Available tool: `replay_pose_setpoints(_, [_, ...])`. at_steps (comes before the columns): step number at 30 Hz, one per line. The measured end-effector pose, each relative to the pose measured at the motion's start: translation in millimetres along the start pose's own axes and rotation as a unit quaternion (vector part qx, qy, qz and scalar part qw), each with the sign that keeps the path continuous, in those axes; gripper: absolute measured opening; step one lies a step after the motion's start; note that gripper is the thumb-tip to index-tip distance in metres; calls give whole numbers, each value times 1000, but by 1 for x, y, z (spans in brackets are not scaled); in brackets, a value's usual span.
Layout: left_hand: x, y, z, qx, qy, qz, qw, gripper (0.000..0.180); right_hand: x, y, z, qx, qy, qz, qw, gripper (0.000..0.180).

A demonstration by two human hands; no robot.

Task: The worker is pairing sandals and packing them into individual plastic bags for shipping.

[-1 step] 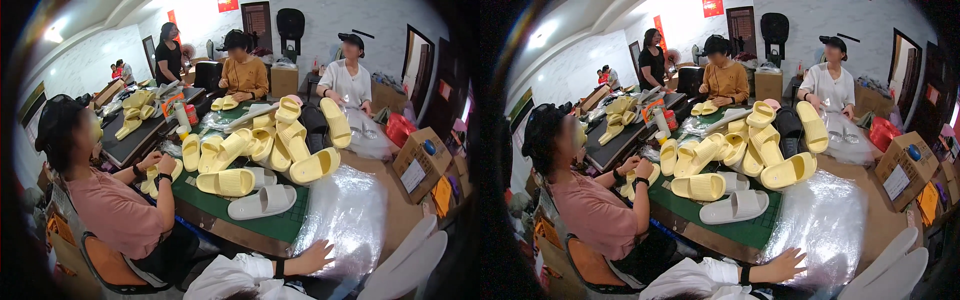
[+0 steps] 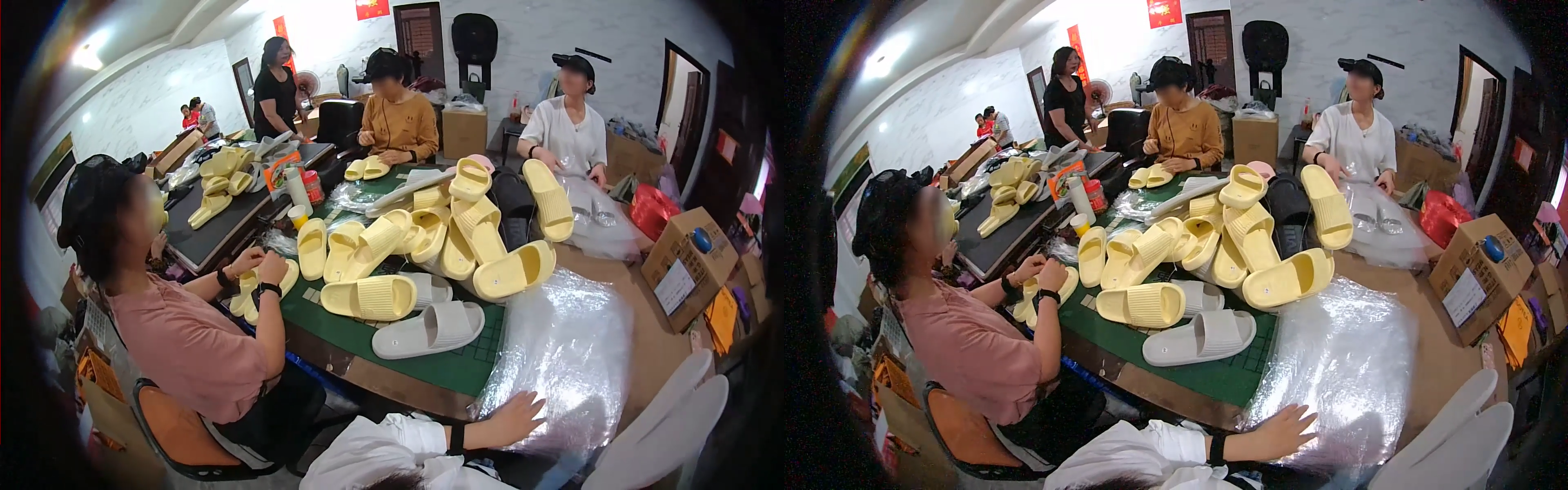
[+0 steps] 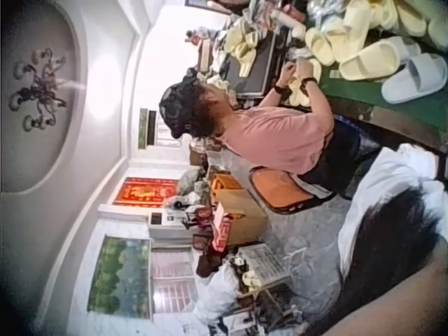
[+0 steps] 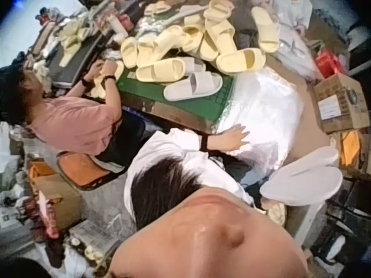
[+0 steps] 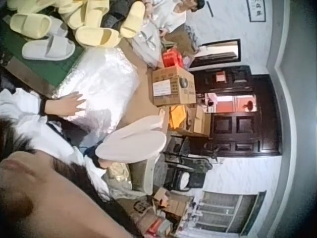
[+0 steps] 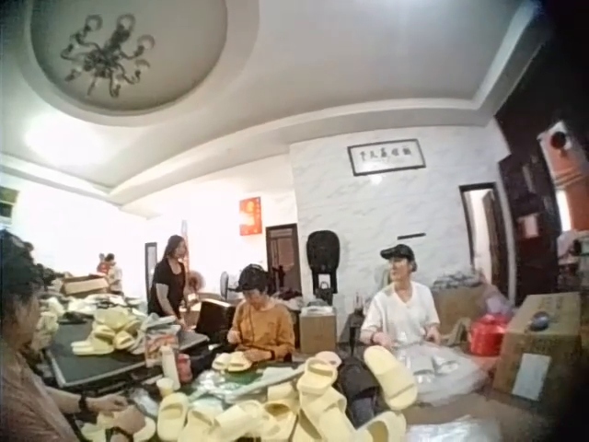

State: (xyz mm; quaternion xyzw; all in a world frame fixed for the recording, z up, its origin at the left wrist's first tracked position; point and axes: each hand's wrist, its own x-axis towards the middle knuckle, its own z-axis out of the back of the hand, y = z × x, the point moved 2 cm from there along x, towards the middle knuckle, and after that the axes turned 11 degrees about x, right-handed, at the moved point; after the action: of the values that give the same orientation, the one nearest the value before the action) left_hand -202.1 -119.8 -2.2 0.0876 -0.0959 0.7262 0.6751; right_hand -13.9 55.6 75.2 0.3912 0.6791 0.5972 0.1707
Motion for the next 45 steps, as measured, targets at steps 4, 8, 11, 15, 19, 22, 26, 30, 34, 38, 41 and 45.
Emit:
replay_pose_setpoints(4, [5,1,-10,37,24,10,999,49,0,-4,3,20,38,-22,999,46])
replay_pose_setpoints(8, [7,-3,-2,96,11,12,995,33,5,-4,3,41,82,-39,995,45])
replay_pose_setpoints(11, [8,-1,-11,72,-87,40,993,31,7,-6,3,55,117,-55,990,45])
replay_pose_setpoints(15, [17,11,-9,31,50,40,997,43,7,-13,0,80,158,-82,981,45])
replay_pose_setpoints(19, [31,18,-3,-23,87,62,994,41,0,22,-16,23,219,-165,961,47])
replay_pose_setpoints(22, [34,29,1,48,23,90,995,39,-12,38,-26,44,259,-276,924,45])
replay_pose_setpoints(26, [30,42,-4,-32,-141,115,983,41,-16,34,-26,110,232,-308,916,40])
replay_pose_setpoints(30, [35,56,-4,-59,6,143,988,42,-15,23,-26,75,217,-322,918,38])
replay_pose_setpoints(34, [29,61,5,-73,-33,152,985,39,-17,15,-24,37,197,-339,919,36])
replay_pose_setpoints(38, [32,66,15,-122,-23,212,969,44,-15,12,-26,-1,183,-355,917,34])
replay_pose_setpoints(41, [34,64,18,-159,-2,244,957,45,-14,24,-40,-91,221,-270,933,29])
replay_pose_setpoints(45, [36,61,22,-192,-15,245,950,45,-17,13,-30,-123,287,-172,934,27])
